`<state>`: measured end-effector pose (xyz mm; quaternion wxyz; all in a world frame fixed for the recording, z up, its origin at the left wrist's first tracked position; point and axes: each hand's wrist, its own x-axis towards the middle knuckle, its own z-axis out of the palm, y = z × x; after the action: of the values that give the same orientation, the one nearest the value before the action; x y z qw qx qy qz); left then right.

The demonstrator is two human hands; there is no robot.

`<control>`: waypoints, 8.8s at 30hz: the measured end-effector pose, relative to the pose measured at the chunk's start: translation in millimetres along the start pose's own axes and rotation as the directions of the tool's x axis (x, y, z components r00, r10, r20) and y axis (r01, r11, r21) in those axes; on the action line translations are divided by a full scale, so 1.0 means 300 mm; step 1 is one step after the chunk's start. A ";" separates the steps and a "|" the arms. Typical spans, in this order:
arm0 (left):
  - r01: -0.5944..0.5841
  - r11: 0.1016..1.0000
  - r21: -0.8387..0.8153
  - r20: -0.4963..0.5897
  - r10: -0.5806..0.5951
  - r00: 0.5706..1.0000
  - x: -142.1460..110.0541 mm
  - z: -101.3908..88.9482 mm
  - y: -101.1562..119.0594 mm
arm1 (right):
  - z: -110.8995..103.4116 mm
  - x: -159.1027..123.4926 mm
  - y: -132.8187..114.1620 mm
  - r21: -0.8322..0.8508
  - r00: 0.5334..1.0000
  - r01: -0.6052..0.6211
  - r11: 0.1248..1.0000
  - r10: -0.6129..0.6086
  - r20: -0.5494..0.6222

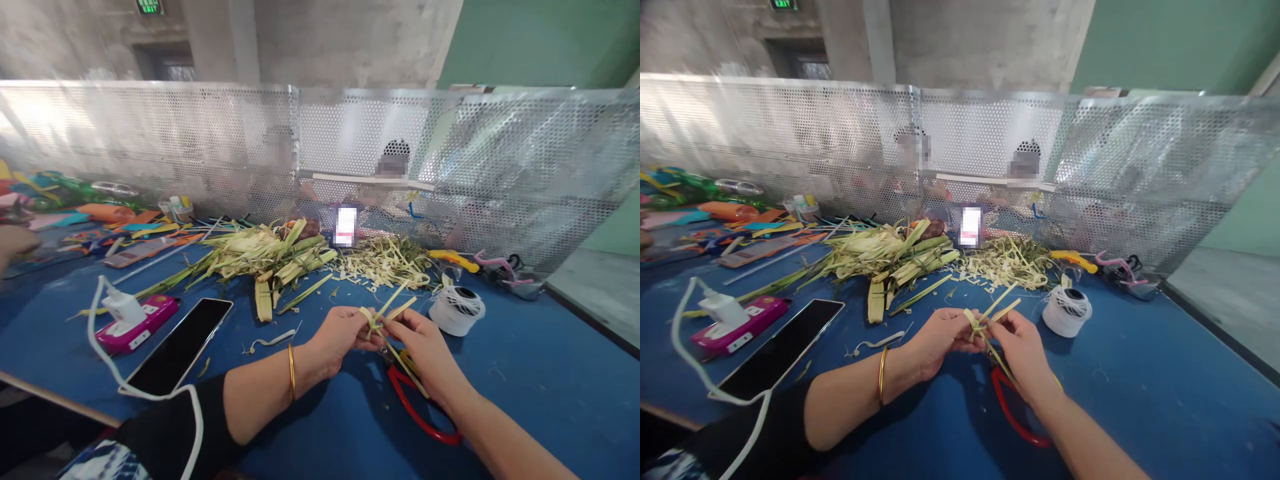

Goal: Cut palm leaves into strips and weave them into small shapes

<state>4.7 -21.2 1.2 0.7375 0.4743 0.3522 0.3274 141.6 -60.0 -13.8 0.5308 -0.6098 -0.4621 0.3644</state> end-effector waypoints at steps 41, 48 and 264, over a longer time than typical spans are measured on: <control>0.013 0.985 0.172 0.143 -0.038 0.989 0.005 -0.027 0.018 | -0.055 0.005 -0.032 -0.494 0.743 0.654 0.573 -0.610 0.275; 0.000 0.972 0.236 0.205 -0.050 0.978 -0.006 -0.018 0.025 | -0.050 0.014 -0.026 -0.498 0.897 0.438 0.749 -0.401 0.186; -0.123 0.949 0.290 -0.089 0.155 0.984 0.026 -0.042 0.048 | -0.032 -0.034 -0.029 -0.712 0.709 0.652 0.261 -0.544 0.450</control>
<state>-3.8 -4.1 9.1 0.6165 0.5797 0.4013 0.3506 145.8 -72.6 -4.0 0.2411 -0.5407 -0.8000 -0.0973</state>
